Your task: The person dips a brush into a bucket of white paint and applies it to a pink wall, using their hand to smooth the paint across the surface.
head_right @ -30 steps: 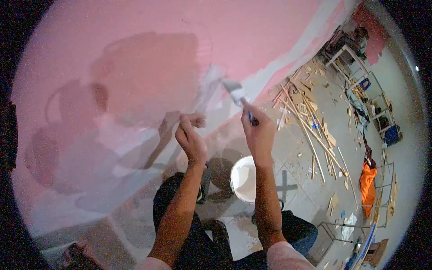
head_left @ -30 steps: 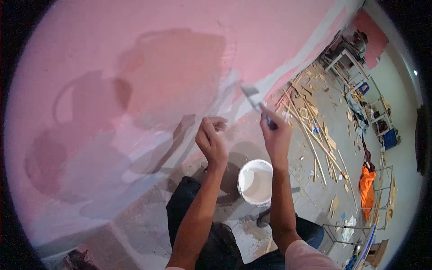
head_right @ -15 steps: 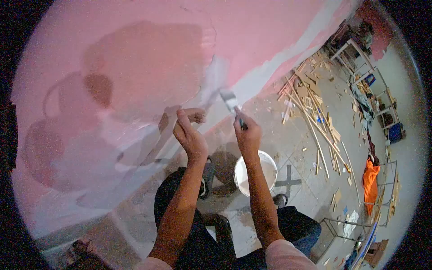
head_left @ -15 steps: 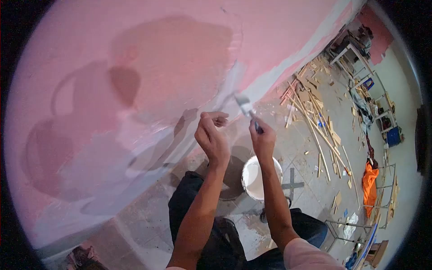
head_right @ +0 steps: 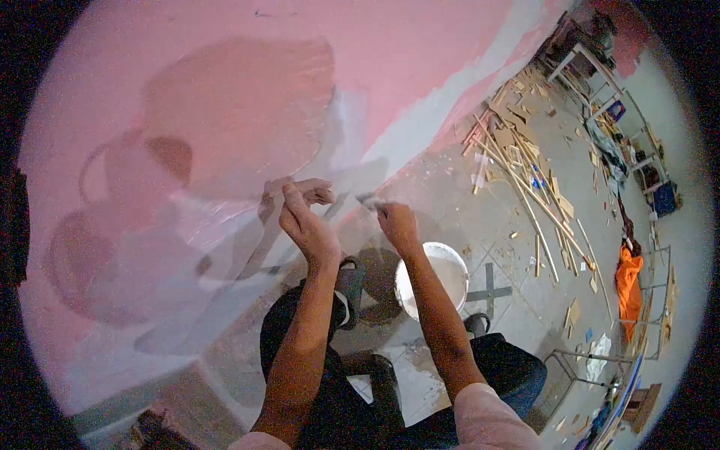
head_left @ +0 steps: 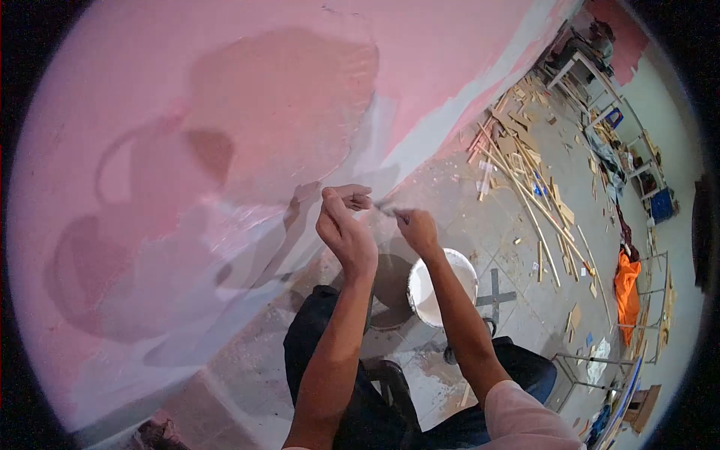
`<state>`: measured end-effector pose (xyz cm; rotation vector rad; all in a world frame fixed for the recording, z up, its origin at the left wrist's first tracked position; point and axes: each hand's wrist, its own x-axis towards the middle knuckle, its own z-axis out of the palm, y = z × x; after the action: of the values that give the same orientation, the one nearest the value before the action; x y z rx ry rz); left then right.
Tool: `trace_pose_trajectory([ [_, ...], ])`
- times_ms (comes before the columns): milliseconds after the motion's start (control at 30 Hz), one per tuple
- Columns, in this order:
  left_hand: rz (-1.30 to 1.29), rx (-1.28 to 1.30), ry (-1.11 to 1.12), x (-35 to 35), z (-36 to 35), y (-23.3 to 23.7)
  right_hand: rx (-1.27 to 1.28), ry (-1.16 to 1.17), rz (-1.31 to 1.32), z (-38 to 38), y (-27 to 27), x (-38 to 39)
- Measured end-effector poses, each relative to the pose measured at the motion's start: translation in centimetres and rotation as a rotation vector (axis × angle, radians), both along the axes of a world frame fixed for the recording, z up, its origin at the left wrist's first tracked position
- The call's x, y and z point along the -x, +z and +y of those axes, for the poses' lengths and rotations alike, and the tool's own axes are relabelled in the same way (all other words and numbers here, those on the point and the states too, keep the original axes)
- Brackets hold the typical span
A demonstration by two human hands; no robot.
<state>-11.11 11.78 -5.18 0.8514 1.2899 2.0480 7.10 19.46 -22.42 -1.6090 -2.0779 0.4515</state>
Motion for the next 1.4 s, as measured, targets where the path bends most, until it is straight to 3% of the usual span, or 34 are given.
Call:
trace_pose_trajectory([
  [100,0.033,-0.016,-0.002,-0.3,0.2,-0.3,-0.037,-0.088,0.252,0.0,12.0,3.3],
  [133,0.036,-0.02,0.0,-0.4,0.2,-0.2,-0.205,-0.053,0.258,0.3,14.7,3.4],
  [167,0.038,-0.02,0.003,-0.5,0.1,-0.3,-0.37,-0.017,0.261,0.1,16.8,3.5],
  [300,0.024,-0.005,0.0,-0.5,0.2,-0.5,-0.565,-0.003,0.487,-1.8,23.9,2.3],
  [400,0.036,-0.013,-0.004,-0.7,0.2,-0.7,-0.574,-0.128,0.546,-3.5,27.8,2.2],
  [500,0.016,-0.02,-0.013,-1.4,0.6,-0.4,-0.713,-0.047,0.599,-0.6,23.5,2.7],
  [567,-0.006,-0.006,-0.01,-2.2,0.8,-0.3,-0.557,0.064,0.322,1.4,17.1,3.1],
  [600,-0.029,0.001,-0.006,-2.8,1.1,-0.2,-0.414,0.019,0.47,1.3,14.2,4.6],
  [633,-0.052,0.01,-0.001,-3.7,1.4,-0.3,-0.326,-0.009,0.424,1.1,11.7,4.4],
  [867,0.002,-0.153,-0.117,-9.1,2.2,-0.5,-0.101,0.113,-0.084,2.2,2.0,-2.3],
  [933,0.04,-0.215,-0.173,-10.6,2.1,-0.4,-0.124,0.263,-0.262,2.6,1.7,-3.0],
  [1000,0.163,-0.24,-0.19,-11.5,1.9,-0.3,-0.03,0.187,-0.053,4.9,1.2,-2.4],
  [1067,0.148,-0.223,-0.2,-12.2,1.8,-0.5,0.097,0.077,0.08,5.8,5.0,-0.1],
  [1100,0.113,-0.2,-0.218,-12.2,1.5,-0.1,0.173,0.004,0.107,5.0,9.9,1.8],
  [1233,0.053,-0.182,-0.241,-11.8,1.5,0.5,0.045,-0.022,0.435,1.1,16.0,2.5],
  [1300,0.087,-0.204,-0.192,-11.3,1.4,1.5,-0.086,0.175,0.79,0.3,14.7,-0.3],
  [1400,0.203,-0.325,-0.284,-11.0,0.9,0.7,-0.285,-0.091,0.789,-0.8,17.3,1.4],
])
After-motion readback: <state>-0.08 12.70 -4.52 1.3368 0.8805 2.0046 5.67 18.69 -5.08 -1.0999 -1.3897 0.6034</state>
